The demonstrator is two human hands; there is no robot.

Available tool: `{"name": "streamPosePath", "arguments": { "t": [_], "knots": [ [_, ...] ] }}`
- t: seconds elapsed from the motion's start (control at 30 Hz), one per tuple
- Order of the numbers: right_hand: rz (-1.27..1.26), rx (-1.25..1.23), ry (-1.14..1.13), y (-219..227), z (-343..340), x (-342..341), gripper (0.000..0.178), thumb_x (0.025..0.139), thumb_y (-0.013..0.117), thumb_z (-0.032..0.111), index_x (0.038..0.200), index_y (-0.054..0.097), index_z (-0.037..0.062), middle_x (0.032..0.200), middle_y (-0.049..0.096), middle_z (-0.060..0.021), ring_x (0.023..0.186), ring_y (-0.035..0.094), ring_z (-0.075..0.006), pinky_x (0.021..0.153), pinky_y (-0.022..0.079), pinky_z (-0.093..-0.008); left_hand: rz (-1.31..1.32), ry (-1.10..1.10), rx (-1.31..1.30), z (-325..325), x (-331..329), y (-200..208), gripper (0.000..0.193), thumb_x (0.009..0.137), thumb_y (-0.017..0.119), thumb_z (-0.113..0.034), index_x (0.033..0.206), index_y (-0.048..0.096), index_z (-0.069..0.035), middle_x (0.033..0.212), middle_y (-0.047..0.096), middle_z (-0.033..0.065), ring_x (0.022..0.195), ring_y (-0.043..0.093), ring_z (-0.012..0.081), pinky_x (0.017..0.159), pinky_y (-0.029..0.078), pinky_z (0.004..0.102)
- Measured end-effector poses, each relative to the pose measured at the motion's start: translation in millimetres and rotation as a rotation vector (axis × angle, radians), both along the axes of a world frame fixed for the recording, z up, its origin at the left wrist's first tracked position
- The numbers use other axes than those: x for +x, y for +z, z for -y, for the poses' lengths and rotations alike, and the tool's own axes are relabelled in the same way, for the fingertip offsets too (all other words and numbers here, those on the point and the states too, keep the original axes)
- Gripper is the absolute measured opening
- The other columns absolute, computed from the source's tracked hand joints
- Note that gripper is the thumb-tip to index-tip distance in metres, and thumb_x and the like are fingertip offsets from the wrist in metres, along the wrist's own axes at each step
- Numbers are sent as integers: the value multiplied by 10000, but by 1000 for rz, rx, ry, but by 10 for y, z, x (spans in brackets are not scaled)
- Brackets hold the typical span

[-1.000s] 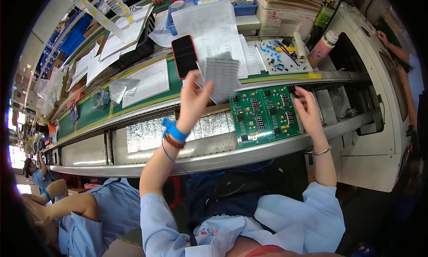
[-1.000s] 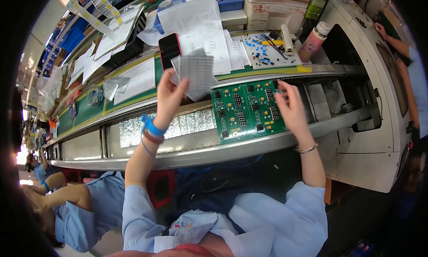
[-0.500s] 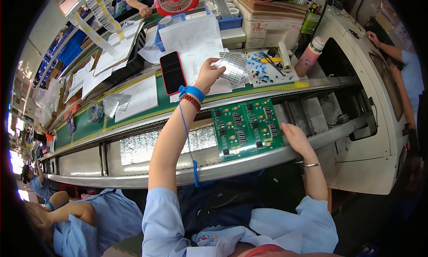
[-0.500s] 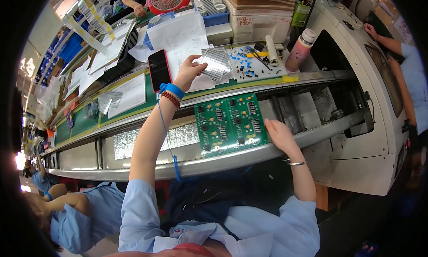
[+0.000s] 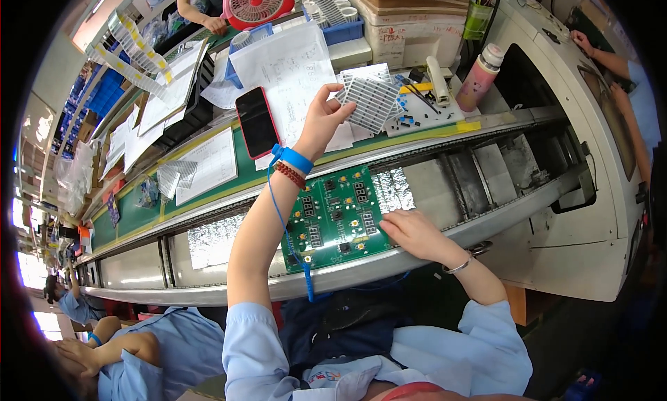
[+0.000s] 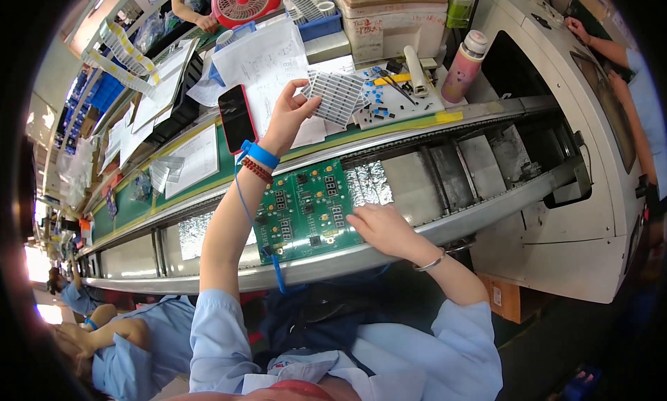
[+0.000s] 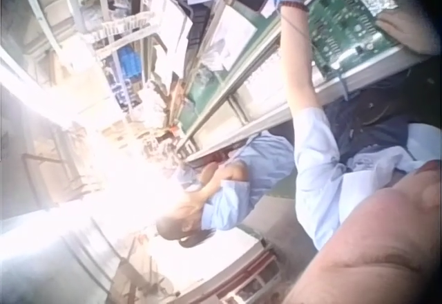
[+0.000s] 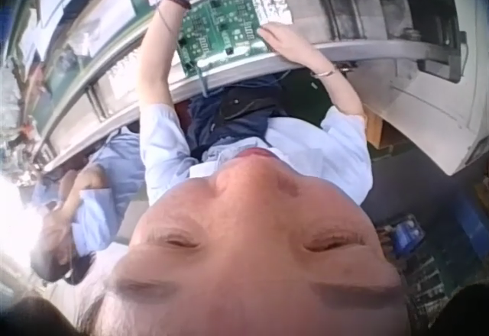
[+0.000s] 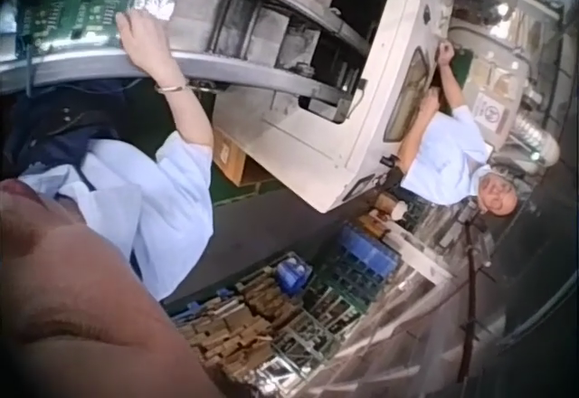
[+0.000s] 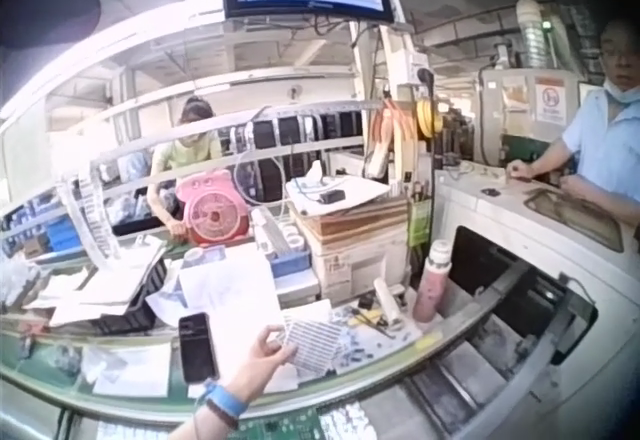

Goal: The person assembles electronic components by hand onto a printed circuit board, using thermal paste strips and a heat sink.

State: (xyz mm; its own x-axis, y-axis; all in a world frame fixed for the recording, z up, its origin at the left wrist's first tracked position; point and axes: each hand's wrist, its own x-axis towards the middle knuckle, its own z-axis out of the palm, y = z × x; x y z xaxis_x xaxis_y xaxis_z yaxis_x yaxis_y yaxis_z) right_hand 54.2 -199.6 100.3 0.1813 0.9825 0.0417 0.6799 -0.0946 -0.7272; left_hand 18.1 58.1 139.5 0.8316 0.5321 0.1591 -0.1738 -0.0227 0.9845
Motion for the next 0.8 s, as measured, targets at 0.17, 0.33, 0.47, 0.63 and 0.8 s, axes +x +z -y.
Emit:
{"name": "streamPosePath", "arguments": {
  "t": [0.17,0.33,0.47,0.63,0.8],
  "knots": [
    [54,40,51,-10,-74,-119,317,884,432,294,755,501,12,731,538,-151,732,532,-323,662,398,-420,16,4,-9,24,-15,59,314,836,562,-49,1113,415,-66,851,627,48,731,524,75,638,379,206],
    [70,47,38,6,-61,-74,279,875,453,265,843,557,8,792,571,-150,753,553,-321,652,424,-402,23,25,-15,30,57,13,343,835,557,-39,1135,391,-48,866,629,77,766,549,105,672,409,222],
    [-41,158,-298,126,214,135,225,855,491,178,955,585,0,884,595,-156,790,574,-305,689,447,-380,0,94,41,12,203,-176,354,830,567,-54,1126,375,-37,858,627,101,779,557,122,688,418,230],
    [-218,374,-855,120,977,574,225,910,439,168,991,566,2,859,597,-73,714,545,-117,669,443,-248,9,95,15,49,325,-258,328,830,570,-63,1099,383,-34,819,624,100,759,554,118,674,414,219],
    [-178,561,-1305,-589,1984,1140,231,928,400,171,971,561,11,816,561,-38,694,498,-88,644,431,-228,-52,194,-9,43,525,-299,236,837,570,-101,1009,464,21,765,612,90,655,566,111,551,465,218]
  ]
}}
